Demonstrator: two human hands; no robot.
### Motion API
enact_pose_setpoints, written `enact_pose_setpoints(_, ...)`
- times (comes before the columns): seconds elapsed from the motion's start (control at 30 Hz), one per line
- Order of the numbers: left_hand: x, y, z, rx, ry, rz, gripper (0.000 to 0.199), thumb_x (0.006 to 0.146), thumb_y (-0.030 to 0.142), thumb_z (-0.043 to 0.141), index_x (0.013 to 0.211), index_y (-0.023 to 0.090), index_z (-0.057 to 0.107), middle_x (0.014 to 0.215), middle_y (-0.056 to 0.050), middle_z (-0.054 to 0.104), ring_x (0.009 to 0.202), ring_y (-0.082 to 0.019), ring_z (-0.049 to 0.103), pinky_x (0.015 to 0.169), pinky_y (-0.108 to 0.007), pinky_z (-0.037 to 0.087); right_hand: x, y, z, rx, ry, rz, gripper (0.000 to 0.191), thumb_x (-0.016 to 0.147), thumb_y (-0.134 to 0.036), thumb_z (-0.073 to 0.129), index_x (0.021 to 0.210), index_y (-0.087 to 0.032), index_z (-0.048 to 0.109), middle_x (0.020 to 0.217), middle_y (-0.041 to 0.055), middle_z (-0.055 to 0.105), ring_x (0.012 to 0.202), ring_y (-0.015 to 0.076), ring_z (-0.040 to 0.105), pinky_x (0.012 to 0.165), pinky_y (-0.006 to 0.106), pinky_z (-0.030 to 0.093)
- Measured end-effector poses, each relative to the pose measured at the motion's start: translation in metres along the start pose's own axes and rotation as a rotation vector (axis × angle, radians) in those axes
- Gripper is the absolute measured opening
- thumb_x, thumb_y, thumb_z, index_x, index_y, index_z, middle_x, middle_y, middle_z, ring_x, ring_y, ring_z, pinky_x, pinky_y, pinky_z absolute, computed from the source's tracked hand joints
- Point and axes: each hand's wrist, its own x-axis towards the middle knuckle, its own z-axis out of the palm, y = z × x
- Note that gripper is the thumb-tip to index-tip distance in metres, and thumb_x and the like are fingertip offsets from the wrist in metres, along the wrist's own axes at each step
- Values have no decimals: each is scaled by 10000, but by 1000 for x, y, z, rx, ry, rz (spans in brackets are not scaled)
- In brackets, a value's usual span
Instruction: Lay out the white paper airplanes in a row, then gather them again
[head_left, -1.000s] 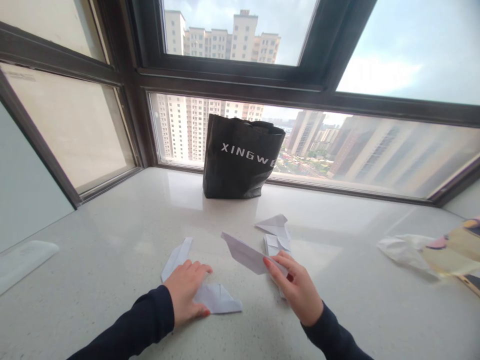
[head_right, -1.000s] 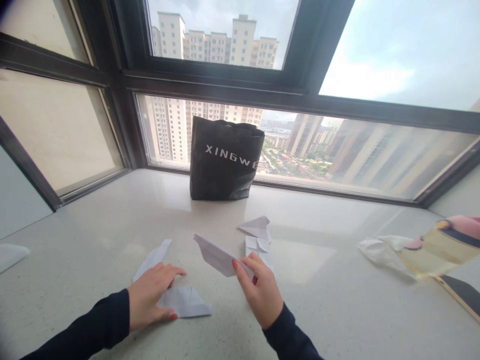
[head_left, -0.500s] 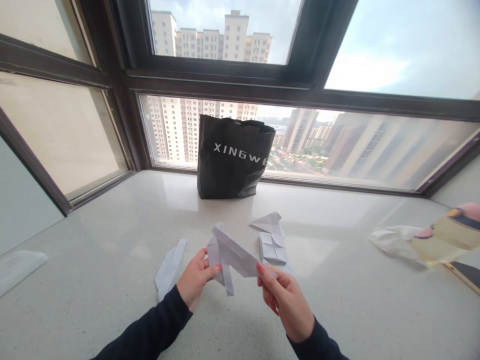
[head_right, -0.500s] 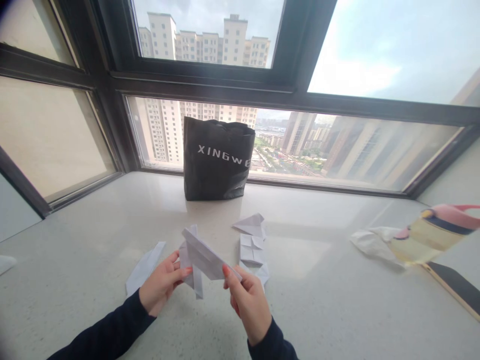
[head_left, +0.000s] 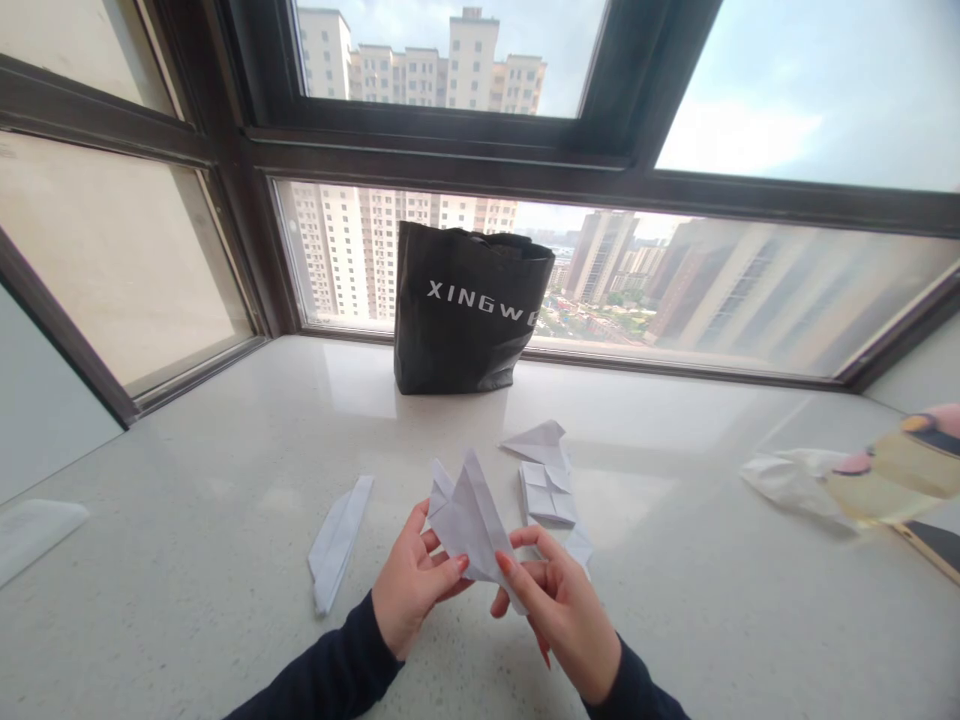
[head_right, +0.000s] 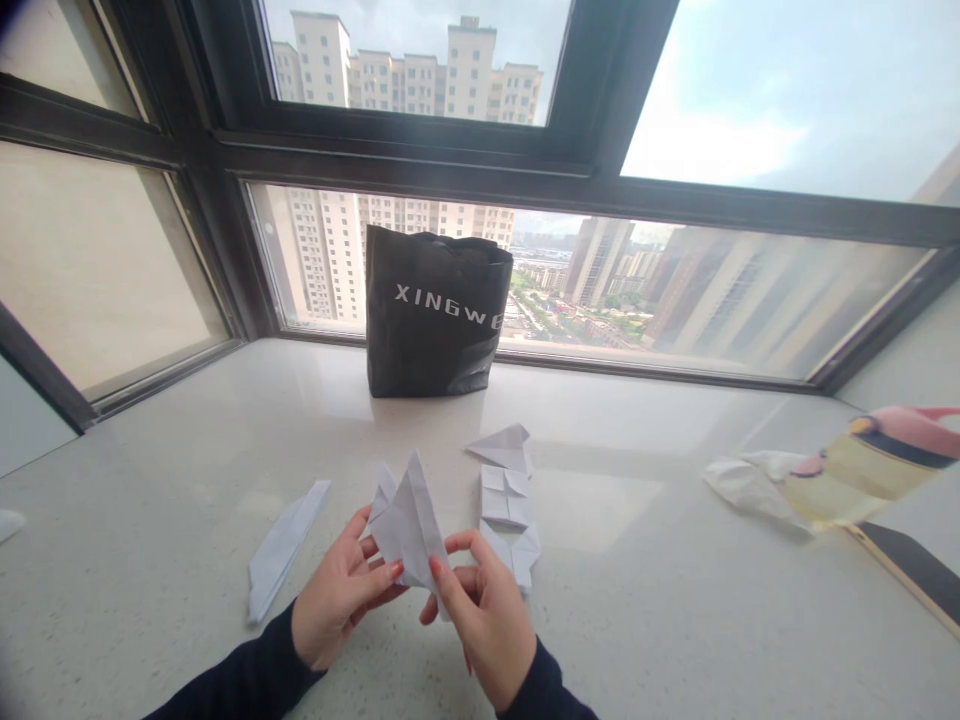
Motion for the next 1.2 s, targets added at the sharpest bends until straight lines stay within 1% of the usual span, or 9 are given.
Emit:
enact_pose_setpoints(0.27,-1,-3,-4,-29,-120,-7,674,577,227,706,1104,203,287,1079,-141,525,927,-276,555,774,-409,438,2,9,0,-163,-36,-65,293,786,-448,434,832,-160,455,474,-7,591,359,61,321,381,179,223)
enact_pose_setpoints(0.5,0,-7,-7,9,-170,-2,444,757,350,568,1100,213,321,1123,-144,528,948,-263,556,817,-443,419,3,13,0,-306,-30,-66,281,788,-437,419,853,-170,475,447,-29,569,363,87,381,412,191,274)
enact_pose_setpoints(0.67,0,-5,-6,105,-174,72,488,783,395,514,1177,223,282,1116,-121,548,994,-251,530,843,-405,408,1,11,0,-488,199,-216,409,765,-409,457,1092,-171,392,614,-28,513,432,104,411,471,223,354)
enact_pose_setpoints(0.73,-2,-2,-4,195,-187,142,502,790,403,497,1202,217,280,1136,-108,539,1053,-239,487,893,-375,370,1,11,1,-502,213,-286,316,770,-406,449,991,-181,473,712,4,502,481,104,410,490,228,362)
enact_pose_setpoints(0.87,-2,13,-9,550,-238,277,414,835,379,404,1203,200,344,1217,-82,476,1125,-211,416,953,-331,308,1,14,2,-411,95,-228,315,786,-434,418,609,-184,487,526,-37,411,466,98,354,453,213,307)
enact_pose_setpoints(0.93,1,28,-22,918,-160,350,375,840,362,372,1174,195,406,1214,-73,476,1119,-211,411,962,-342,281,1,15,2,-353,87,-186,334,778,-442,433,572,-181,465,491,-47,389,457,91,338,442,207,286)
enact_pose_setpoints(1.03,7,55,-50,1577,98,421,385,799,360,401,1105,141,478,1140,-122,514,1062,-262,424,932,-403,270,1,14,2,-310,84,-148,345,769,-459,440,571,-177,462,486,-47,404,453,86,328,445,207,272)
enact_pose_setpoints(1.13,9,75,-75,2018,412,114,473,748,459,415,959,58,547,957,-192,566,914,-330,486,766,-429,366,1,12,2,-299,70,-126,364,766,-484,425,576,-176,458,490,-42,419,455,87,326,453,211,268)
enact_pose_setpoints(1.2,8,82,-85,2092,472,-80,528,720,541,396,859,58,559,865,-195,575,844,-339,514,688,-409,385,1,12,3,-303,66,-126,368,765,-489,422,574,-176,457,492,-41,423,455,88,331,456,210,268)
